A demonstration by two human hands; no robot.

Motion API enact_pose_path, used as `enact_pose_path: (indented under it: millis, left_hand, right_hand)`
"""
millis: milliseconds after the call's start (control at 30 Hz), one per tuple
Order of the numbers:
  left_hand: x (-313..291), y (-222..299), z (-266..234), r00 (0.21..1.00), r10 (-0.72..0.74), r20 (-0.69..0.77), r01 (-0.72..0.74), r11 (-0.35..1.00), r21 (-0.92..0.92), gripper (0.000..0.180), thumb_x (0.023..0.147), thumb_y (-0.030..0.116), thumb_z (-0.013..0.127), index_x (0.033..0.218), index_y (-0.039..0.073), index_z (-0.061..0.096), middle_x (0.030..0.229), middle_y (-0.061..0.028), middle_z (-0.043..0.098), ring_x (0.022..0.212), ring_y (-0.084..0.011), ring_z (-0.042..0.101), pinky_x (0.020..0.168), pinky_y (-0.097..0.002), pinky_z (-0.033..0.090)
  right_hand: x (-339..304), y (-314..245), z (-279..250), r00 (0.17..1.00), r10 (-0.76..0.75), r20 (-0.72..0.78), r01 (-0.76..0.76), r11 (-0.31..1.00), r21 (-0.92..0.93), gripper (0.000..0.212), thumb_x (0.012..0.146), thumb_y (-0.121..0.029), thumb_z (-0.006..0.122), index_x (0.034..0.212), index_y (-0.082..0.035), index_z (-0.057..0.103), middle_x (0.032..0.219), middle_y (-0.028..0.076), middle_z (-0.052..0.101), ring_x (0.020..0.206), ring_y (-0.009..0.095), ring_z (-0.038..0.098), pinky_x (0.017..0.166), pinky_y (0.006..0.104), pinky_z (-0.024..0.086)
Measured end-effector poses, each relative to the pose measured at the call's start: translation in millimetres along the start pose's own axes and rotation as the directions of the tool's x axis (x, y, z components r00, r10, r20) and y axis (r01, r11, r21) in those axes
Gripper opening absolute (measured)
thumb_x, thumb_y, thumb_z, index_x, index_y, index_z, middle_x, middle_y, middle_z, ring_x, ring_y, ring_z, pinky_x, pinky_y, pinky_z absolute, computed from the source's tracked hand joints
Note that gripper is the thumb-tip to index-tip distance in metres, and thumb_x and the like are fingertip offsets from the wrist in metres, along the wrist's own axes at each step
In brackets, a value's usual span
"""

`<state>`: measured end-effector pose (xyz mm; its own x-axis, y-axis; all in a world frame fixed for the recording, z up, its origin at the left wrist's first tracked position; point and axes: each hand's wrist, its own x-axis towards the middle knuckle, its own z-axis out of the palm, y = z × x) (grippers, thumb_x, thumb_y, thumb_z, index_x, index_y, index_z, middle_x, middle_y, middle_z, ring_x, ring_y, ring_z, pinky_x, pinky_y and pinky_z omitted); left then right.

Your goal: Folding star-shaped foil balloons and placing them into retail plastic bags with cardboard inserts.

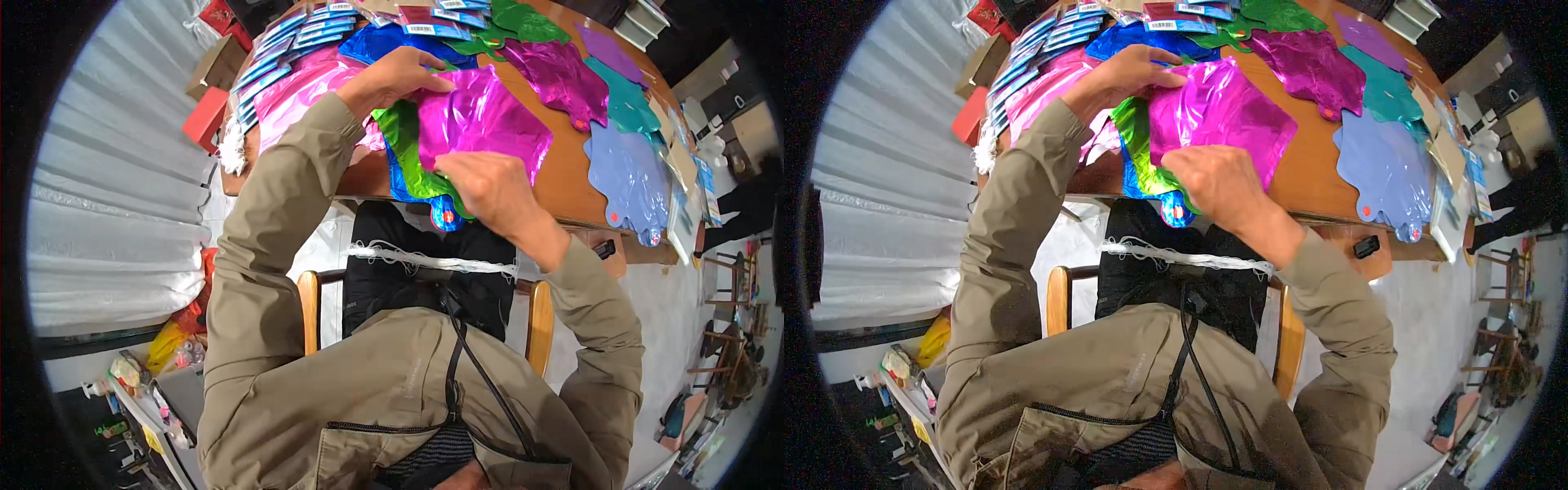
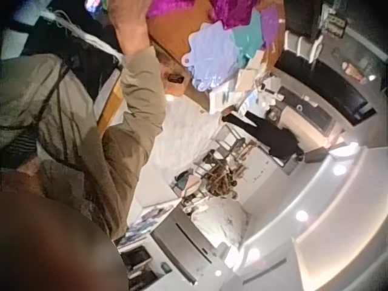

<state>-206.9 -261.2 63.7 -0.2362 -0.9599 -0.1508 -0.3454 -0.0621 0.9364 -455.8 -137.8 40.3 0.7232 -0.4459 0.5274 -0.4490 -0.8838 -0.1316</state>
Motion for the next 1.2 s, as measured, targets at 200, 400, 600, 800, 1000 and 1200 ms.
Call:
enact_pose_path:
  millis: [200, 400, 600, 800, 1000, 1200]
  left_hand:
    - [-19.3, -16.2, -12.5, 0.967, 0.235, -0.1, -0.175, 0.894, 0.412, 0.048, 0.089, 0.009, 0.084, 0.133, -0.007, 0.072, 0.096, -0.0117, 0.078, 0.073, -0.0172, 0.067, 0.066, -0.0286, 0.054]
    - [-31.6, -16.3, -21.0, 0.928, 0.35, -0.13, -0.157, 0.682, 0.714, 0.046, 0.082, 0.023, 0.087, 0.122, 0.002, 0.077, 0.101, -0.0165, 0.08, 0.087, -0.0383, 0.075, 0.079, -0.0469, 0.058]
    - [-13.0, 21.2, 4.4, 0.743, 0.669, -0.013, -0.214, 0.256, 0.943, 0.036, 0.087, 0.024, 0.083, 0.117, 0.007, 0.072, 0.102, -0.0166, 0.071, 0.091, -0.0418, 0.07, 0.074, -0.0525, 0.056]
    - [88.0, 86.4, 124.3, 0.648, 0.71, 0.274, -0.592, 0.244, 0.768, 0.029, 0.093, 0.014, 0.075, 0.12, 0.004, 0.074, 0.115, -0.0165, 0.071, 0.104, -0.0379, 0.069, 0.091, -0.0471, 0.058]
    - [188.2, 61.7, 189.7, 0.459, 0.784, 0.417, -0.687, 0.016, 0.726, 0.022, 0.096, 0.016, 0.067, 0.115, 0.006, 0.07, 0.106, -0.0175, 0.068, 0.099, -0.0398, 0.068, 0.088, -0.0492, 0.058]
    - [193.5, 55.6, 153.2, 0.493, 0.778, 0.388, -0.607, -0.012, 0.795, 0.019, 0.094, 0.021, 0.067, 0.102, 0.006, 0.075, 0.097, -0.0168, 0.075, 0.082, -0.0402, 0.071, 0.075, -0.0511, 0.059]
  right_hand:
    - [-18.6, 19.3, -27.9, 0.99, 0.087, -0.108, -0.081, 0.995, 0.057, 0.018, 0.095, -0.012, 0.075, 0.111, -0.006, 0.08, 0.105, 0.006, 0.084, 0.085, 0.025, 0.078, 0.073, 0.0336, 0.058]
    - [-73.4, 195.3, -116.6, 0.864, 0.467, -0.189, -0.502, 0.828, -0.251, 0.028, 0.098, -0.019, 0.071, 0.122, -0.008, 0.08, 0.122, 0.008, 0.082, 0.103, 0.033, 0.077, 0.089, 0.0395, 0.059]
    - [-113.7, 303.7, -134.7, 0.839, 0.544, -0.001, -0.489, 0.754, -0.438, 0.045, 0.092, -0.031, 0.071, 0.126, -0.002, 0.076, 0.129, 0.015, 0.078, 0.112, 0.042, 0.073, 0.094, 0.0488, 0.059]
    - [-122.2, 326.9, -119.0, 0.857, 0.515, 0.025, -0.419, 0.723, -0.549, 0.035, 0.091, -0.03, 0.074, 0.109, 0.0, 0.077, 0.108, 0.016, 0.08, 0.091, 0.043, 0.073, 0.081, 0.0501, 0.059]
    - [-104.7, 330.3, -127.5, 0.802, 0.59, -0.092, -0.576, 0.725, -0.377, 0.03, 0.089, -0.027, 0.08, 0.097, 0.001, 0.075, 0.091, 0.014, 0.077, 0.08, 0.039, 0.071, 0.077, 0.0482, 0.057]
    - [-130.2, 358.7, -161.1, 0.627, 0.754, -0.195, -0.762, 0.646, 0.05, 0.032, 0.087, -0.026, 0.086, 0.099, 0.002, 0.075, 0.091, 0.01, 0.078, 0.078, 0.031, 0.069, 0.077, 0.0444, 0.056]
